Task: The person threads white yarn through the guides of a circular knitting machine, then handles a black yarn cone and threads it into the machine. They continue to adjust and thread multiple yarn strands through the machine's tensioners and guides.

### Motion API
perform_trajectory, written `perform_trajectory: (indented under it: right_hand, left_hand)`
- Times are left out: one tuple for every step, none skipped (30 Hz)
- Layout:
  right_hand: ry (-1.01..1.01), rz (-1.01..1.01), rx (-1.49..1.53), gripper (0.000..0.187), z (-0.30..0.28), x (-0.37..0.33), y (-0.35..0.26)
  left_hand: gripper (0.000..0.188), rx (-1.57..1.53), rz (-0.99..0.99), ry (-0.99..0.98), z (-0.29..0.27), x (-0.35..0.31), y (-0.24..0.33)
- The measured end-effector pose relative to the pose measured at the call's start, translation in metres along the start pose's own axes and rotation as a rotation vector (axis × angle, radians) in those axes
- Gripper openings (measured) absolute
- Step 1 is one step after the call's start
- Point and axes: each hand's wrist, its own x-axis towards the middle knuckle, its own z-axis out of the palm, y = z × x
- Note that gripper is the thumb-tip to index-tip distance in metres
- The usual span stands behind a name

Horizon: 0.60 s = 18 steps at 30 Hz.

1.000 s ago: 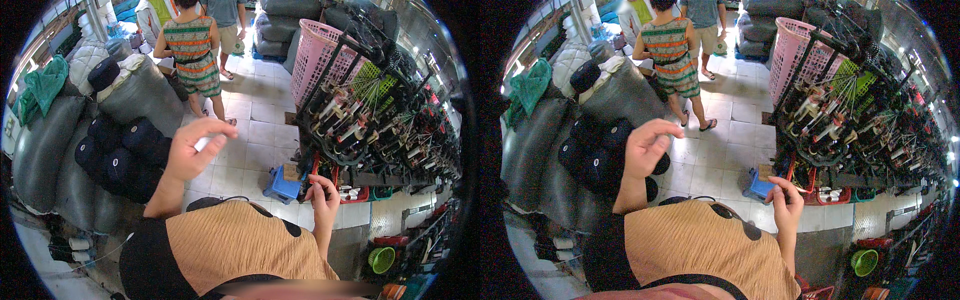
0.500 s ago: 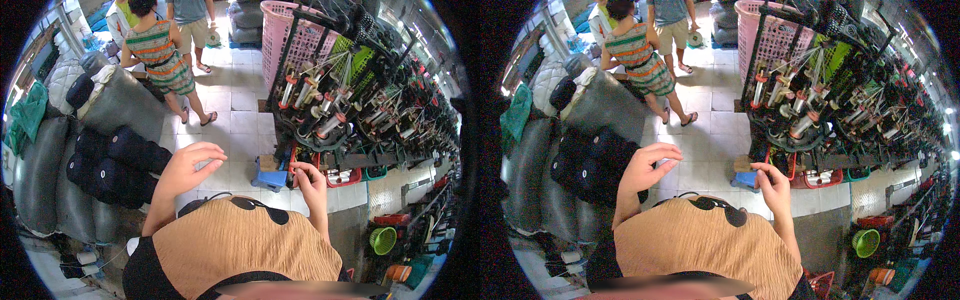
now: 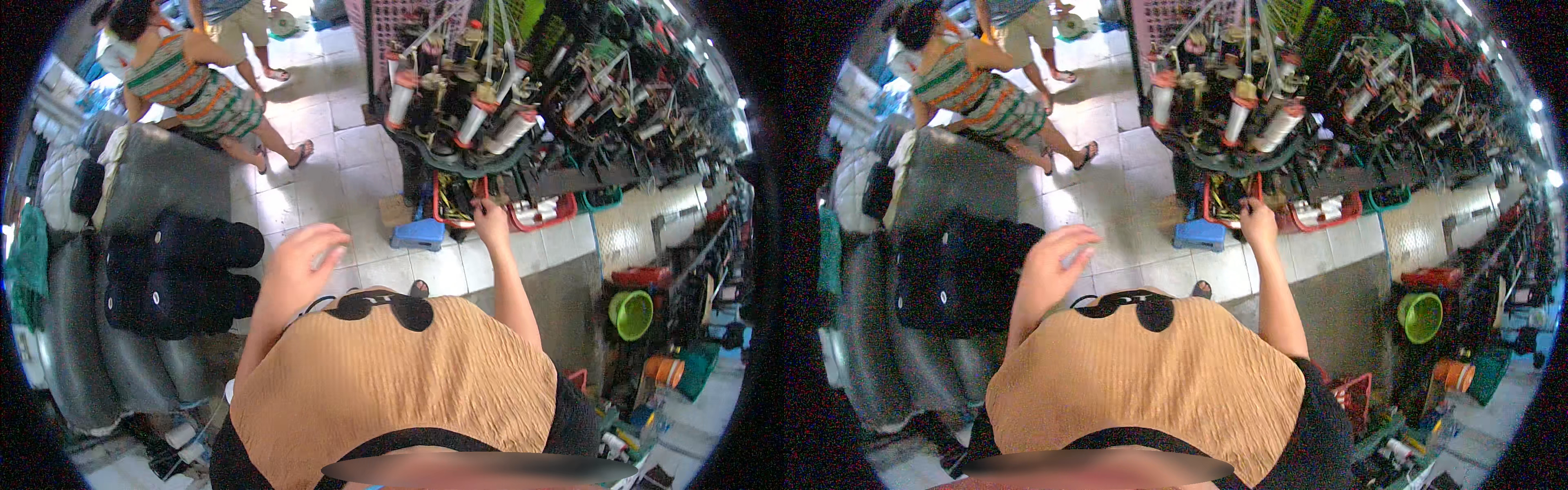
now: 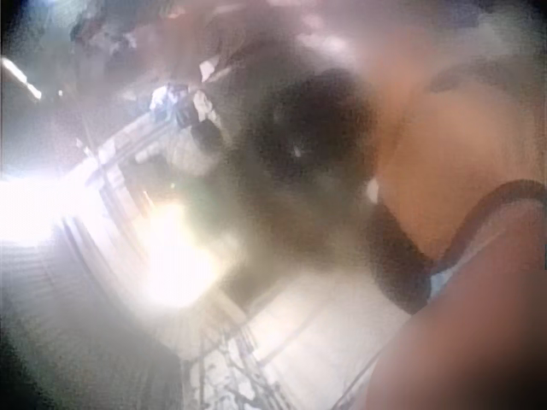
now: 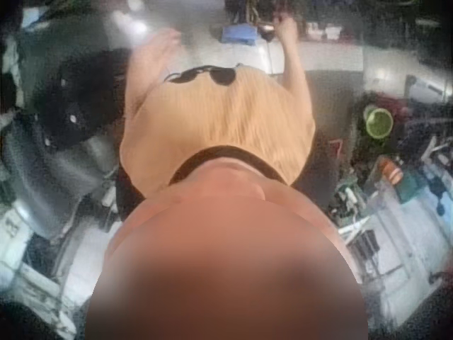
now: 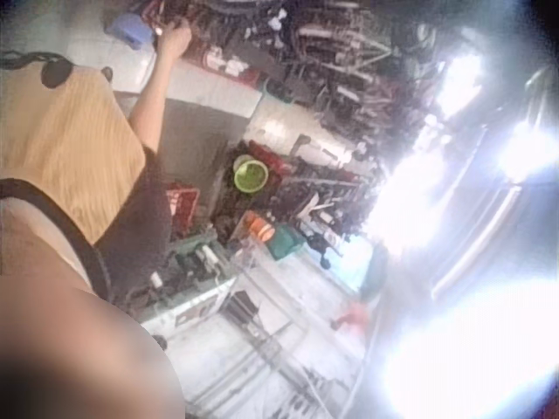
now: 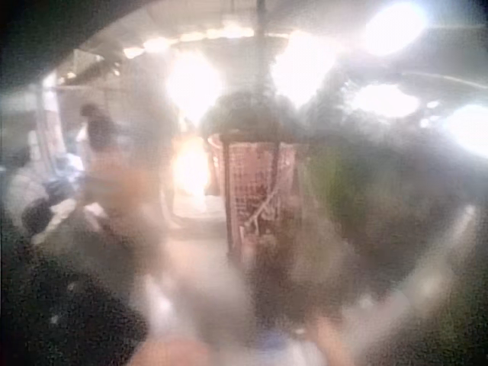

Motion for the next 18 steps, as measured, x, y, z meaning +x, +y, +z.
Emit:
perform_trajectory:
  right_hand:
    - [0.035,0.02,0.112,0.025,0.011,0.008,0.01]
    - [0.091,0.0,0.077,0.029,0.021,0.016,0.017]
    - [0.112,0.054,0.018,0.034,0.03,0.023,0.022]
    - [0.12,0.057,-0.032,0.036,0.038,0.029,0.025]
    - [0.124,0.085,-0.088,0.038,0.046,0.036,0.026]
    - [0.128,0.108,-0.142,0.041,0.054,0.041,0.026]
    - [0.003,0.133,-0.177,0.055,0.06,0.046,0.026]
    - [-0.045,0.174,-0.217,0.061,0.066,0.05,0.026]
    - [-0.065,0.198,-0.252,0.068,0.072,0.052,0.027]
    - [-0.099,0.18,-0.282,0.073,0.076,0.054,0.027]
    - [-0.149,0.189,-0.334,0.079,0.079,0.054,0.028]
    - [-0.124,0.149,-0.351,0.073,0.081,0.054,0.029]
    - [-0.142,0.168,-0.4,0.068,0.082,0.053,0.03]
    - [-0.083,0.143,-0.365,0.059,0.082,0.051,0.031]
    - [-0.038,0.169,-0.349,0.051,0.082,0.05,0.033]
    - [0.082,0.065,-0.282,0.036,0.082,0.048,0.034]
    - [0.076,0.104,-0.269,0.035,0.081,0.048,0.036]
    - [0.069,0.144,-0.255,0.034,0.081,0.046,0.038]
  left_hand:
    - [0.02,0.013,-0.036,0.071,-0.004,-0.001,-0.002]
    - [0.02,0.064,-0.063,0.099,-0.009,-0.003,-0.006]
    - [0.019,0.114,-0.088,0.143,-0.015,-0.005,-0.009]
    - [0.018,0.102,-0.107,0.151,-0.019,-0.008,-0.012]
    - [0.018,0.093,-0.127,0.163,-0.024,-0.011,-0.014]
    - [0.017,0.087,-0.15,0.18,-0.027,-0.015,-0.016]
    - [0.017,0.088,-0.158,0.176,-0.03,-0.019,-0.018]
    - [0.017,0.088,-0.166,0.176,-0.03,-0.022,-0.02]
    - [0.017,0.086,-0.182,0.174,-0.031,-0.025,-0.021]
    - [0.017,0.074,-0.161,0.17,-0.031,-0.028,-0.022]
    - [0.017,0.091,-0.153,0.161,-0.031,-0.032,-0.023]
    - [0.018,0.104,-0.181,0.156,-0.032,-0.035,-0.024]
    - [0.019,0.108,-0.216,0.141,-0.033,-0.037,-0.025]
    - [0.019,0.108,-0.213,0.16,-0.035,-0.04,-0.027]
    - [0.018,0.106,-0.202,0.172,-0.037,-0.042,-0.029]
    - [0.018,0.101,-0.19,0.181,-0.039,-0.045,-0.031]
    - [0.019,0.087,-0.195,0.192,-0.041,-0.047,-0.033]
    - [0.019,0.073,-0.199,0.202,-0.043,-0.049,-0.036]
